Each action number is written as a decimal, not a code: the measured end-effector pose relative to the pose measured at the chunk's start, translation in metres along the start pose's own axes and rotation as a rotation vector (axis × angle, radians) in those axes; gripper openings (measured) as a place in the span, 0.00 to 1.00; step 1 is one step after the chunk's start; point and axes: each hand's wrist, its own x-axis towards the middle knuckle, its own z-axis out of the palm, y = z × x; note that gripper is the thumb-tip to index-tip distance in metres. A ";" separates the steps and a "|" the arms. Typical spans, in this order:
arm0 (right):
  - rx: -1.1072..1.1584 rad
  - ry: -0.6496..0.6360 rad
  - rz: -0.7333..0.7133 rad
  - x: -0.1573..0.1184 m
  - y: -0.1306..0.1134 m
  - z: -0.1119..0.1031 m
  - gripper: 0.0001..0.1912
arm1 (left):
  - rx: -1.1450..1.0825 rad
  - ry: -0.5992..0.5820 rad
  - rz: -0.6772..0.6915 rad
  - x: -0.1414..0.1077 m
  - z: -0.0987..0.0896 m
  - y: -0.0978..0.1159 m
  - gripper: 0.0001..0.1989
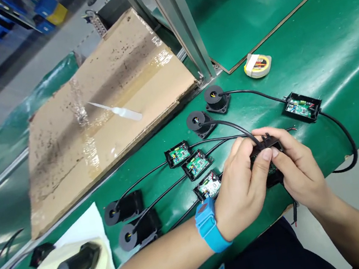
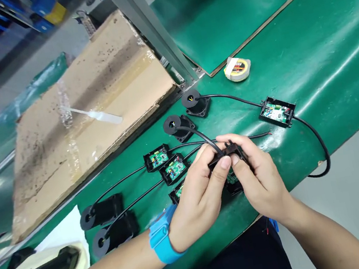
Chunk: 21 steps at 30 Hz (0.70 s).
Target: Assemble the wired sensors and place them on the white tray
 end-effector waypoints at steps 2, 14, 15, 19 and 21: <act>-0.023 0.003 -0.008 -0.001 0.000 0.001 0.19 | -0.023 -0.003 -0.024 -0.001 -0.001 -0.001 0.09; -0.140 -0.112 -0.037 -0.007 0.003 -0.005 0.29 | -0.114 0.103 -0.077 0.003 -0.001 -0.010 0.09; -0.111 -0.130 -0.045 -0.007 0.005 -0.006 0.31 | -0.113 0.108 -0.081 0.004 -0.002 -0.010 0.09; 0.019 -0.221 0.016 -0.011 0.010 -0.011 0.32 | -0.074 0.089 -0.103 0.007 -0.009 -0.007 0.09; 0.060 -0.262 0.050 -0.014 0.010 -0.012 0.32 | -0.062 0.068 -0.120 0.007 -0.012 -0.006 0.10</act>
